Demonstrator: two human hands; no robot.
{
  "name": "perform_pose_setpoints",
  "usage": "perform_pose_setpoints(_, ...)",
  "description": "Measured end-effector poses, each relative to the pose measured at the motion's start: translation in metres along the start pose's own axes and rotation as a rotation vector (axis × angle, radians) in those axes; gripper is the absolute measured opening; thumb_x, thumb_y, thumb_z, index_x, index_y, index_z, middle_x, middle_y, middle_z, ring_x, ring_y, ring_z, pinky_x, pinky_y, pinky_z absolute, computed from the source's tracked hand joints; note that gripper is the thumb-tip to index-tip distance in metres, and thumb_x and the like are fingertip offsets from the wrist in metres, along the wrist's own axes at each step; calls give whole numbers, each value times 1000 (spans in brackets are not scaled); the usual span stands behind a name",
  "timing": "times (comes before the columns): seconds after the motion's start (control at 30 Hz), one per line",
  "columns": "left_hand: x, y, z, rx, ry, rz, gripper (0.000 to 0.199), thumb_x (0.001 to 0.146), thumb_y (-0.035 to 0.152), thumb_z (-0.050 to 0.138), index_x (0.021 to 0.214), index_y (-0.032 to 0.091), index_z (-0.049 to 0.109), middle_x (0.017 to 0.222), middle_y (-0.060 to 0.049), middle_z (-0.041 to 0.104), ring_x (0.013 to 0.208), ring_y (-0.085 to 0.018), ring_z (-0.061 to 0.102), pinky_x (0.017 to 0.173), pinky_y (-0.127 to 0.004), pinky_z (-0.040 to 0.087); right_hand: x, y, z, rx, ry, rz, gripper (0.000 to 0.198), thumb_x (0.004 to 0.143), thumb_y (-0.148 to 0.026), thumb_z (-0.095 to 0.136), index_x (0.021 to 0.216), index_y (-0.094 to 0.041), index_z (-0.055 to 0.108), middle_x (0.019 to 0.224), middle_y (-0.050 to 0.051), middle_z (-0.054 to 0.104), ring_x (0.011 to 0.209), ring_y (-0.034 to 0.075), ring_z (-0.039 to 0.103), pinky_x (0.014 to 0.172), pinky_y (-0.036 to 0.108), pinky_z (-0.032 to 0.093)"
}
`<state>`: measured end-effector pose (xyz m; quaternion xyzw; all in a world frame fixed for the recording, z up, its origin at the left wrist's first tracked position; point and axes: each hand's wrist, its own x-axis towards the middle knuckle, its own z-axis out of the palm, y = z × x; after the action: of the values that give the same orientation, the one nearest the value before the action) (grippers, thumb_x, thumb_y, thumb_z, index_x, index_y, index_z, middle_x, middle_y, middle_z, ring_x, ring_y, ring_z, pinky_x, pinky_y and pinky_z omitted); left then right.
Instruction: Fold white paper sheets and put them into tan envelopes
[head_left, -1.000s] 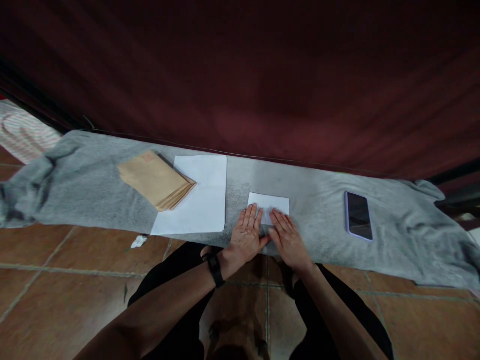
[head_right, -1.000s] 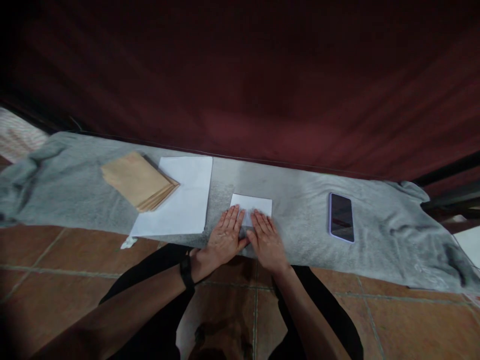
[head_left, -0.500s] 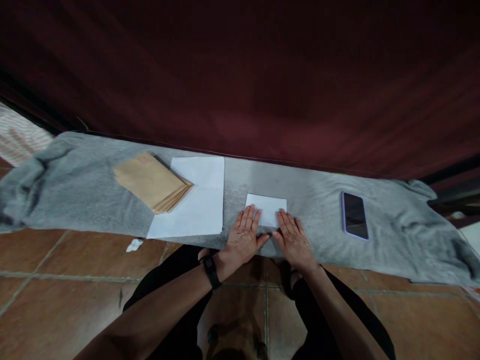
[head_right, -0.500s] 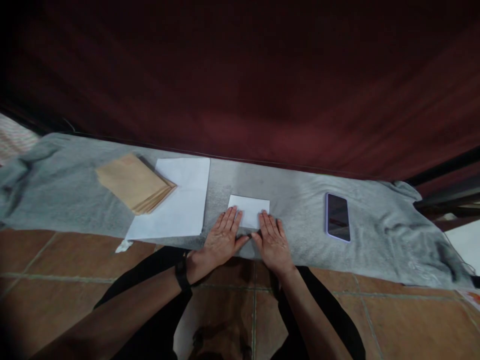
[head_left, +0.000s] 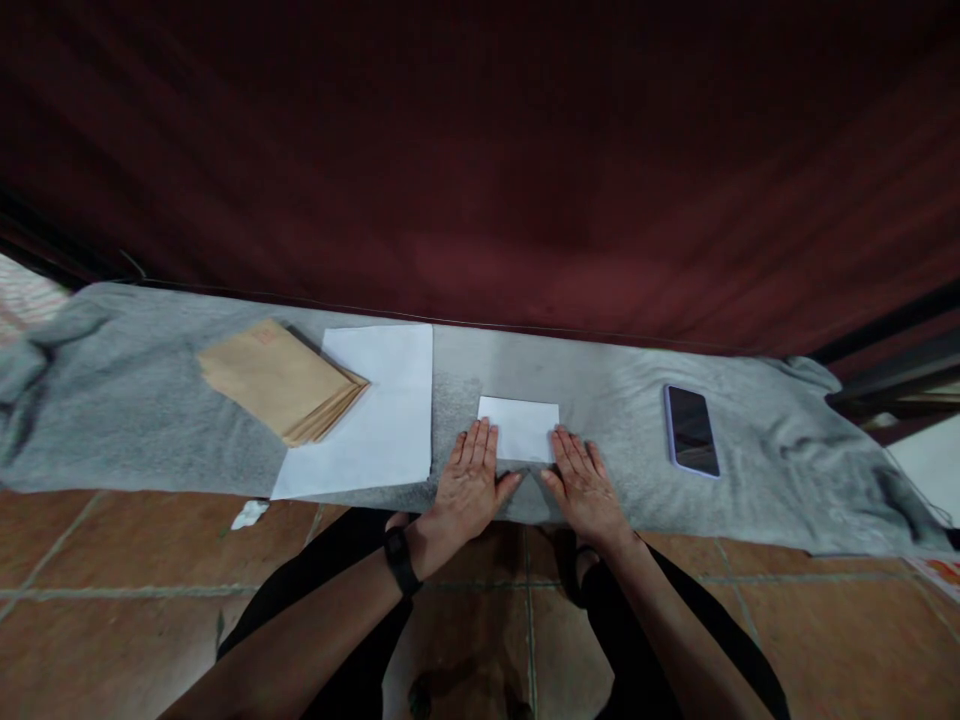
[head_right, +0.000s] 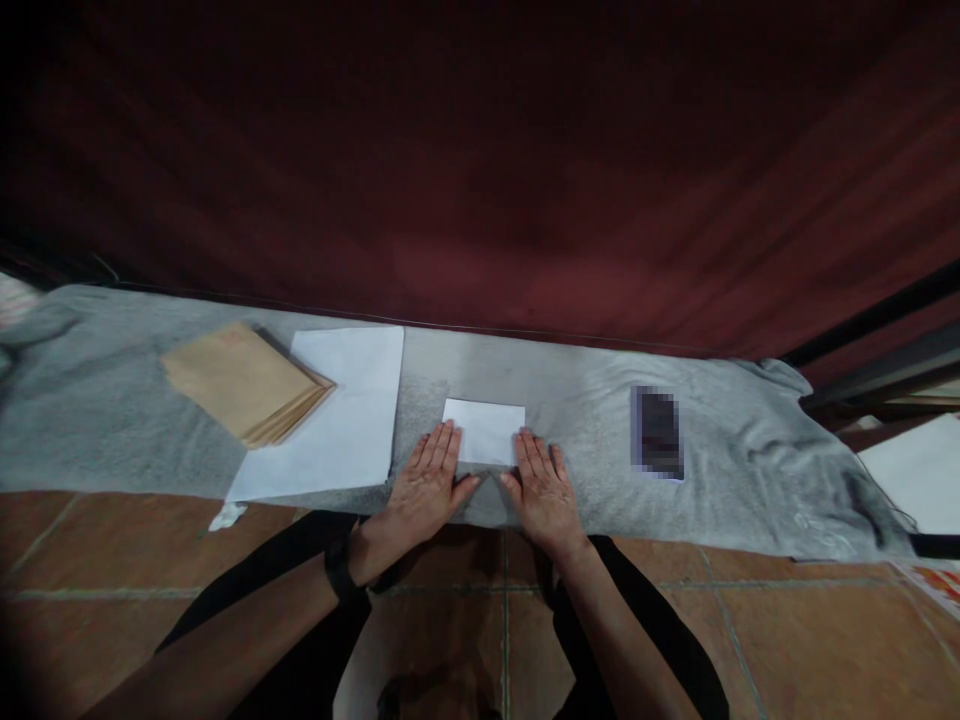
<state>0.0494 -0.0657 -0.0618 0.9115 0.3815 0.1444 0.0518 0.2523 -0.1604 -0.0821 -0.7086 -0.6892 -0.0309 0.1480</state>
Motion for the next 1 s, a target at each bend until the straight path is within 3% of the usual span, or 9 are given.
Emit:
perform_pose_setpoints(0.17, 10, 0, -5, 26, 2, -16, 64, 102, 41, 39, 151, 0, 38, 156, -24, 41, 150, -32, 32, 123, -51, 27, 8, 0, -7, 36, -14, 34, 57, 107, -44, 33, 155, -13, 38, 156, 15, 45, 147, 30, 39, 122, 55, 26)
perform_pose_setpoints(0.3, 24, 6, -3, 17, -11, 64, 55, 103, 33, 37, 152, 8, 41, 161, -14, 37, 152, -26, 29, 126, -46, 23, 25, -9, -12, 76, -10, 75, 55, 108, -42, 29, 154, -15, 42, 156, 13, 46, 147, 29, 38, 123, 54, 25)
perform_pose_setpoints(0.4, 34, 9, 3, 4, -52, 93, 54, 102, 29, 36, 152, 8, 41, 162, -13, 36, 153, -25, 27, 127, -46, 21, 39, -21, -10, 109, -26, 58, 54, 108, -40, 27, 154, -17, 41, 158, 10, 43, 148, 27, 37, 123, 52, 25)
perform_pose_setpoints(0.7, 45, -8, 3, 47, -122, -79, 55, 102, 29, 35, 151, 3, 42, 160, -18, 37, 151, -27, 30, 125, -46, 22, 54, -32, 6, 75, -105, 82, 53, 108, -38, 25, 152, -15, 45, 160, 11, 39, 149, 26, 35, 123, 49, 25)
perform_pose_setpoints(0.8, 46, -25, -11, 64, -84, -140, 56, 102, 32, 38, 150, 4, 44, 159, -19, 38, 151, -29, 32, 125, -47, 21, 53, -29, 9, 50, -88, 65, 52, 107, -38, 31, 153, -17, 43, 162, 10, 36, 149, 27, 35, 122, 49, 24)
perform_pose_setpoints(0.9, 46, -60, -37, 87, 11, -252, 59, 101, 36, 42, 152, 8, 41, 162, -18, 34, 152, -32, 27, 125, -52, 16, 52, -28, 12, 35, -72, 63, 52, 106, -38, 34, 153, -18, 43, 162, 9, 36, 148, 28, 36, 122, 49, 25)
perform_pose_setpoints(1.0, 37, -115, -69, 110, 202, -624, 71, 98, 44, 49, 154, 4, 35, 163, -25, 27, 153, -41, 19, 121, -62, 17, 53, -28, 16, 32, -59, 65, 52, 106, -39, 36, 152, -18, 45, 161, 10, 39, 147, 29, 37, 121, 50, 26)
